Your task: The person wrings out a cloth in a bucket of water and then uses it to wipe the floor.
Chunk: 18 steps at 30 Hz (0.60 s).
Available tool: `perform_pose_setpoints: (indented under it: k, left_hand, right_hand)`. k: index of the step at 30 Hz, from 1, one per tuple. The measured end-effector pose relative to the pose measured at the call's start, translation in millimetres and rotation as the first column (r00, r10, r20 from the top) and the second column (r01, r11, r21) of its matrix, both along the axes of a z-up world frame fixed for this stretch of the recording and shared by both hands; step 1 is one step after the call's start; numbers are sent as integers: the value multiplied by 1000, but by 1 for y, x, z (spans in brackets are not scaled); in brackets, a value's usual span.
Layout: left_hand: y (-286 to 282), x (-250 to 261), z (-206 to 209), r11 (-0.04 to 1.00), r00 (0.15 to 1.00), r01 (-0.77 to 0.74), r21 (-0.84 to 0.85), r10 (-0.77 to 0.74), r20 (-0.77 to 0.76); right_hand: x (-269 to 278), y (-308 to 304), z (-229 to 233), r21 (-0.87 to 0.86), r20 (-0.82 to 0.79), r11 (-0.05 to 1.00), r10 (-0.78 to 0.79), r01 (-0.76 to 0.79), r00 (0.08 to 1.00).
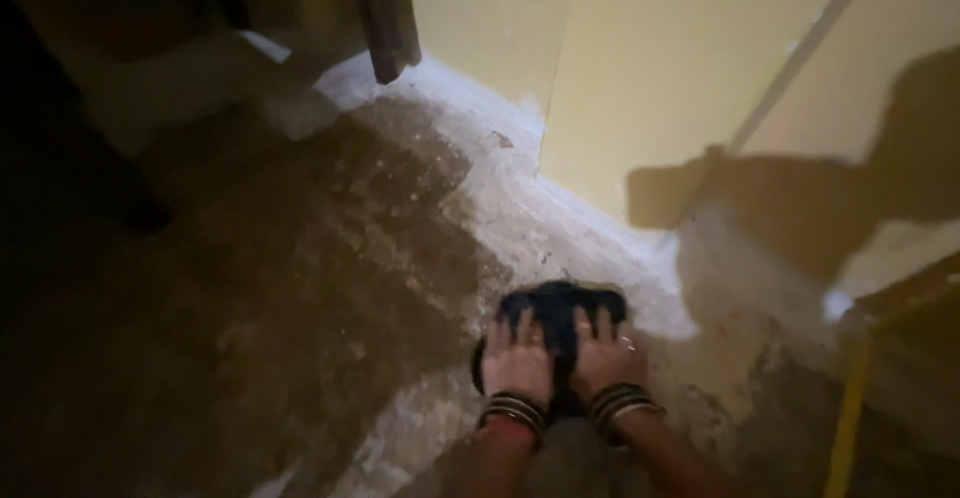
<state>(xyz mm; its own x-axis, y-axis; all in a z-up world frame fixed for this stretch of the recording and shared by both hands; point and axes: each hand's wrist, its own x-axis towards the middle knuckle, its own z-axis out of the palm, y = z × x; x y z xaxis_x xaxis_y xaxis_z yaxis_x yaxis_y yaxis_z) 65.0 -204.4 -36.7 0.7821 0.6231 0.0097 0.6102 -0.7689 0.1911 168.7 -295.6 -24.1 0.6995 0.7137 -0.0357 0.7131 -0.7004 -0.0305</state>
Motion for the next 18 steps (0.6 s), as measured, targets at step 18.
perform_pose_setpoints:
  k: [18]
  left_hand:
    - [12, -190, 19, 816, 833, -551, 173, 550, 56]
  right_hand:
    - [-148, 82, 35, 267, -11, 689, 701, -674, 713]
